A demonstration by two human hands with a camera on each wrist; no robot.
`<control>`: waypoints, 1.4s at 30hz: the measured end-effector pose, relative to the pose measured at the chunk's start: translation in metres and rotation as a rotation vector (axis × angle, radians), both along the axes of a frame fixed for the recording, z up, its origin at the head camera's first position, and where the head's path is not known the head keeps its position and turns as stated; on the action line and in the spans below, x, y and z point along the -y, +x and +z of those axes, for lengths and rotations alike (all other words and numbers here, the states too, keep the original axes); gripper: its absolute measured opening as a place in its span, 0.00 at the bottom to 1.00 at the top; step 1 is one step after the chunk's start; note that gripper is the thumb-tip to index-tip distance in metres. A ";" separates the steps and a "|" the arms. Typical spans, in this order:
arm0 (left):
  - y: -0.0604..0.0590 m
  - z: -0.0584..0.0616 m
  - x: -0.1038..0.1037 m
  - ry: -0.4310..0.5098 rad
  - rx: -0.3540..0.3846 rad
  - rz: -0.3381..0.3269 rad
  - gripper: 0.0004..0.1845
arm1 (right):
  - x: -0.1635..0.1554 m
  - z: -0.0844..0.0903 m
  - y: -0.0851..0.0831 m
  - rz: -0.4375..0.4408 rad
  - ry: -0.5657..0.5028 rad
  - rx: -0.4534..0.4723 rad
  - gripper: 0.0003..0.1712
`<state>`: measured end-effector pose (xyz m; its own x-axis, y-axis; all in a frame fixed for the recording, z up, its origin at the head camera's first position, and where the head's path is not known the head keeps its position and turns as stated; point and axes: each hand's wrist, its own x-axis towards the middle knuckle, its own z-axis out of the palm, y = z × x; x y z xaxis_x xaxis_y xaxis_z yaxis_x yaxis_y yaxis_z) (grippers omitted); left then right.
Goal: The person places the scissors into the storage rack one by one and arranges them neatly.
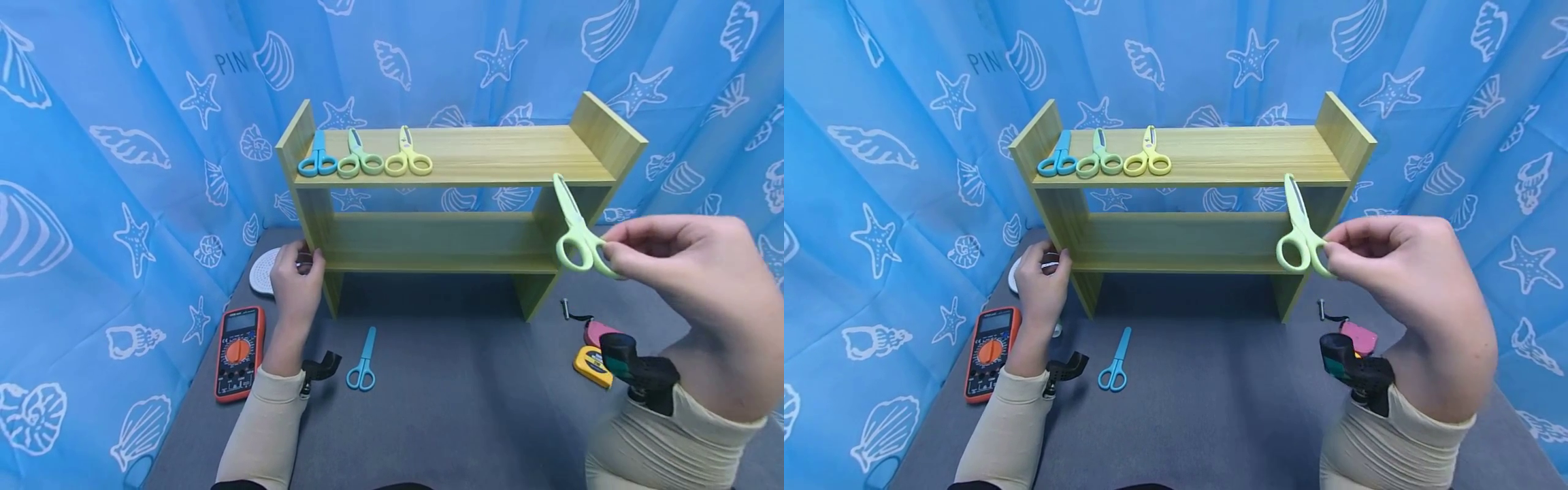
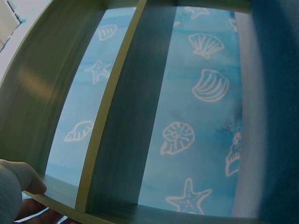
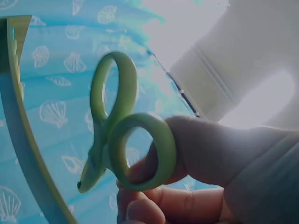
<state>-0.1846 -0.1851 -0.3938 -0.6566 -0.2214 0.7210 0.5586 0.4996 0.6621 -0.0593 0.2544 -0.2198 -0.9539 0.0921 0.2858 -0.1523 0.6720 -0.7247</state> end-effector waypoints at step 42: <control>-0.001 0.000 0.002 -0.034 -0.002 0.012 0.10 | 0.095 0.047 -0.121 0.059 0.182 -0.045 0.22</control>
